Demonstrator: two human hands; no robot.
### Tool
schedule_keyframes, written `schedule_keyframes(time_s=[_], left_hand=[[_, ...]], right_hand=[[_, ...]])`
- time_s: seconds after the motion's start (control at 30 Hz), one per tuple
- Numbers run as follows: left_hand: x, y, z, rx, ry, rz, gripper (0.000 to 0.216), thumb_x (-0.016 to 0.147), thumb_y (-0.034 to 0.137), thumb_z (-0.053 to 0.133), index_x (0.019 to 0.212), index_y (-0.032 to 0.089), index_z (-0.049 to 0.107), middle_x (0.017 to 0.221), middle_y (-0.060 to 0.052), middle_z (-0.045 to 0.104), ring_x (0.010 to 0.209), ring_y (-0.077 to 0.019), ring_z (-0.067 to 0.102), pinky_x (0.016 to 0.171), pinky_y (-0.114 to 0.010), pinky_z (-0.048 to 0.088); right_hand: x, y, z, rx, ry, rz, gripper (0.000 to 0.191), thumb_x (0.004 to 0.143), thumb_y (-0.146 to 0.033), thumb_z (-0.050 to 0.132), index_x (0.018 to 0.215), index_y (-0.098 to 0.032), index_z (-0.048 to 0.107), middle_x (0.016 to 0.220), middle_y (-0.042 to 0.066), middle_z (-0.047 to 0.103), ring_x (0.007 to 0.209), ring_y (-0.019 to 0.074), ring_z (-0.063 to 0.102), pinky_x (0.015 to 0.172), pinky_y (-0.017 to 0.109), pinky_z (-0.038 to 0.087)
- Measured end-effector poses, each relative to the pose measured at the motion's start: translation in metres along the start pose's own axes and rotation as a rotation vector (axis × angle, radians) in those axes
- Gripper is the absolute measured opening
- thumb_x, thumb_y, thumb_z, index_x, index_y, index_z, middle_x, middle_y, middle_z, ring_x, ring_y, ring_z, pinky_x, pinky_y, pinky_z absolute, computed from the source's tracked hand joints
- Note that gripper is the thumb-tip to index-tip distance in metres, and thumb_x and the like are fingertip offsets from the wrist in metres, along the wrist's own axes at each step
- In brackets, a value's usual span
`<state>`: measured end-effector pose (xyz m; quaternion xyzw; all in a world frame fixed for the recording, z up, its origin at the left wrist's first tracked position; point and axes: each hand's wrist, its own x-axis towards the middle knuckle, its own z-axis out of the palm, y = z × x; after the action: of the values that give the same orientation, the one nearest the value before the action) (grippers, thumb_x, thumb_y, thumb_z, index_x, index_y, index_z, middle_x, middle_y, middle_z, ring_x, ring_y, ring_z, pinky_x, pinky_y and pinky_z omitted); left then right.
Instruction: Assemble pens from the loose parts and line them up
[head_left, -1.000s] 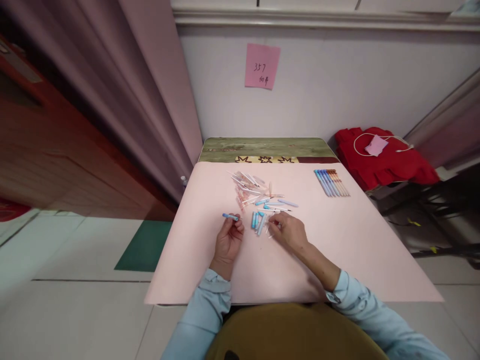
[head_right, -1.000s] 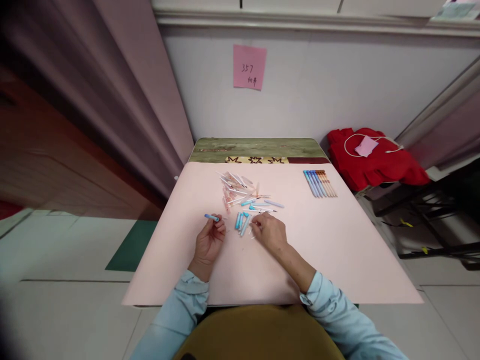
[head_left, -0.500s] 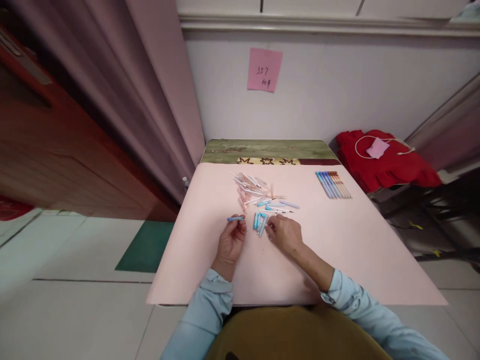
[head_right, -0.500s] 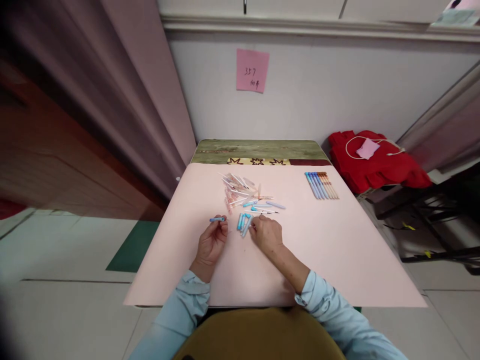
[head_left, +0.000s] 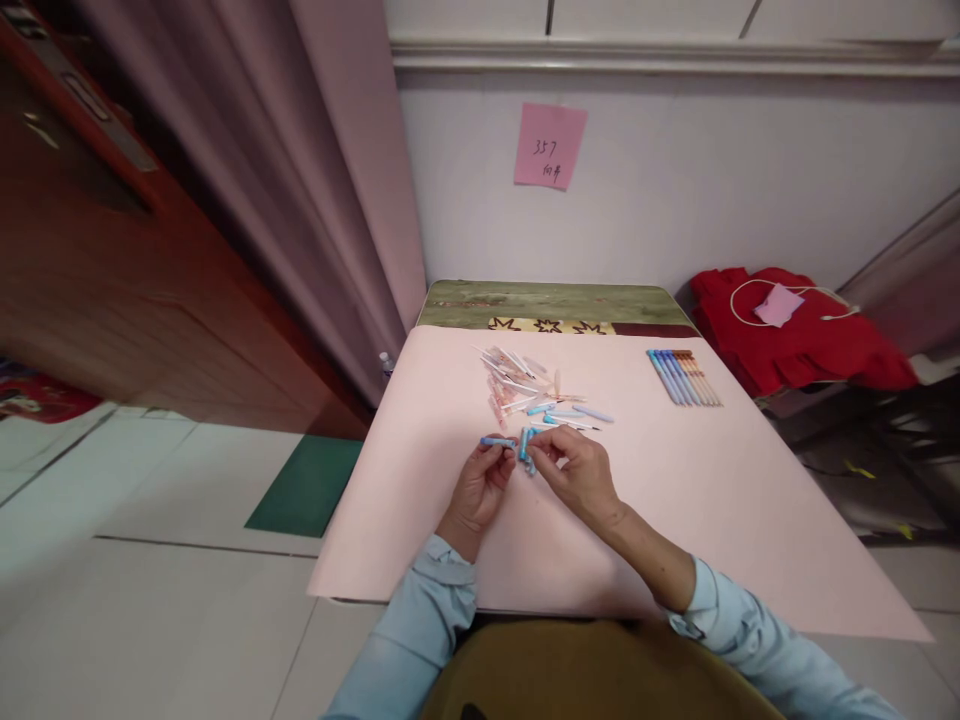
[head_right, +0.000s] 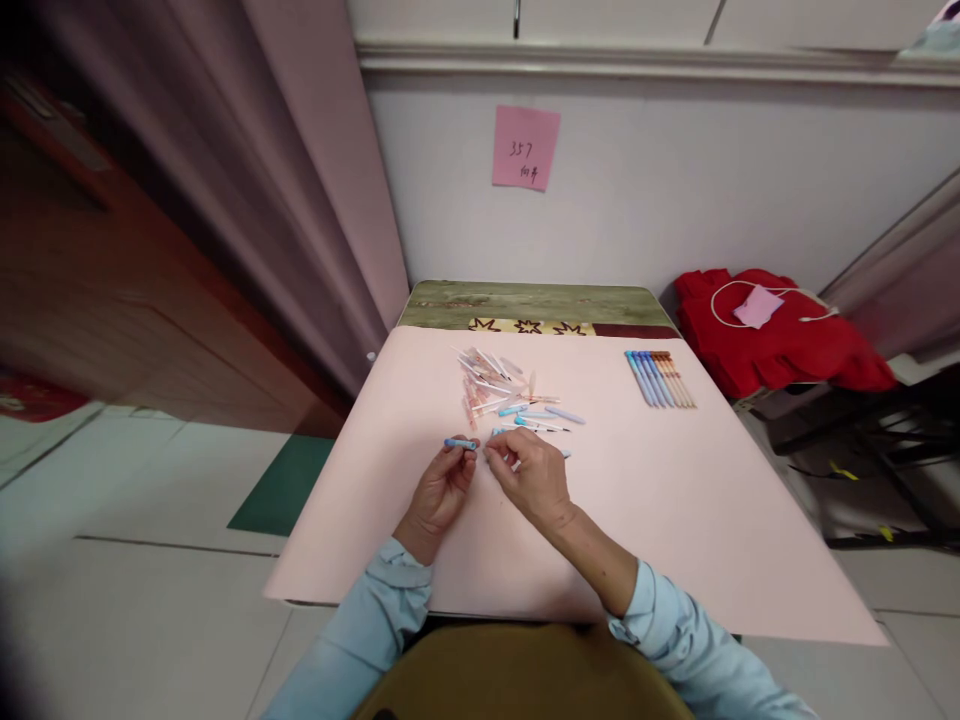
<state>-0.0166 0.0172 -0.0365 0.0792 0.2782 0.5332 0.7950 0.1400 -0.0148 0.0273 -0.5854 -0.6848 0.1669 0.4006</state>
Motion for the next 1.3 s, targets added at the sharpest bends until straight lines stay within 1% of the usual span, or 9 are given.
schedule_keyframes(time_s=[0.27,0.5,0.63,0.73,0.8,0.87,0.97,1.13,1.3], left_hand=[[0.0,0.0,0.0,0.001,-0.086,-0.018,0.011,0.075,0.006,0.073,0.082,0.011,0.068,0.078,-0.003,0.071,0.067,-0.009,0.068,0.063,-0.015,0.058],[0.001,-0.001,-0.003,-0.017,-0.058,-0.018,0.011,0.075,0.004,0.072,0.081,0.012,0.067,0.077,-0.001,0.07,0.066,-0.0084,0.068,0.062,-0.015,0.058],[0.001,0.0,-0.003,-0.032,-0.053,-0.025,0.011,0.075,0.003,0.071,0.082,0.011,0.068,0.075,-0.001,0.07,0.06,-0.0073,0.066,0.057,-0.014,0.056],[0.001,-0.001,-0.002,-0.037,-0.034,-0.017,0.011,0.075,0.003,0.07,0.083,0.01,0.068,0.073,-0.001,0.07,0.059,-0.0081,0.066,0.053,-0.015,0.055],[0.001,-0.001,-0.001,-0.037,-0.019,-0.013,0.01,0.076,0.002,0.069,0.083,0.01,0.068,0.072,-0.001,0.069,0.059,-0.0087,0.066,0.052,-0.015,0.055],[0.0,0.001,-0.001,-0.051,0.0,-0.02,0.009,0.078,0.002,0.066,0.082,0.01,0.067,0.073,-0.002,0.069,0.059,-0.0086,0.066,0.052,-0.016,0.055],[0.0,0.01,-0.003,-0.121,0.03,-0.015,0.011,0.085,0.003,0.059,0.083,0.01,0.068,0.077,-0.004,0.07,0.061,-0.0067,0.065,0.055,-0.014,0.055],[0.003,0.025,-0.004,-0.228,0.105,0.105,0.027,0.094,0.005,0.045,0.082,0.009,0.068,0.081,-0.007,0.07,0.063,-0.0057,0.064,0.061,-0.014,0.056],[0.006,0.026,-0.003,-0.236,0.13,0.104,0.032,0.096,0.005,0.04,0.083,0.009,0.068,0.081,-0.007,0.07,0.065,-0.0065,0.064,0.061,-0.015,0.056]], right_hand=[[0.001,0.005,0.01,-0.124,0.021,-0.098,0.012,0.09,-0.026,0.06,0.083,-0.021,0.07,0.074,0.0,0.066,0.065,0.0122,0.059,0.063,0.022,0.041],[0.001,0.003,0.02,-0.123,0.025,-0.117,0.013,0.09,-0.025,0.06,0.083,-0.021,0.071,0.075,0.001,0.067,0.066,0.0124,0.058,0.064,0.023,0.039],[0.008,0.005,0.024,0.192,-0.062,0.147,0.014,0.081,-0.034,0.069,0.077,-0.02,0.068,0.07,0.0,0.065,0.063,0.013,0.055,0.062,0.024,0.04],[0.017,0.007,0.027,0.595,-0.204,0.44,0.03,0.068,-0.044,0.078,0.073,-0.018,0.063,0.063,-0.001,0.062,0.056,0.0114,0.051,0.055,0.023,0.038],[0.021,0.006,0.029,0.756,-0.281,0.571,0.038,0.06,-0.046,0.083,0.069,-0.017,0.06,0.059,-0.003,0.06,0.052,0.0095,0.046,0.05,0.022,0.033],[0.023,0.005,0.03,0.817,-0.3,0.641,0.043,0.056,-0.048,0.085,0.067,-0.017,0.058,0.054,-0.005,0.055,0.049,0.0076,0.04,0.047,0.021,0.027],[0.023,0.005,0.028,0.852,-0.239,0.652,0.044,0.061,-0.054,0.081,0.067,-0.018,0.057,0.051,-0.007,0.049,0.046,0.0069,0.036,0.047,0.021,0.026],[0.019,0.026,0.02,0.621,-0.085,0.536,0.038,0.076,-0.055,0.068,0.071,-0.018,0.06,0.058,-0.004,0.055,0.049,0.0092,0.04,0.05,0.023,0.03],[0.003,0.035,0.022,-0.041,-0.204,0.209,0.015,0.087,-0.031,0.06,0.083,-0.021,0.07,0.077,0.0,0.067,0.069,0.0149,0.057,0.063,0.025,0.037]])
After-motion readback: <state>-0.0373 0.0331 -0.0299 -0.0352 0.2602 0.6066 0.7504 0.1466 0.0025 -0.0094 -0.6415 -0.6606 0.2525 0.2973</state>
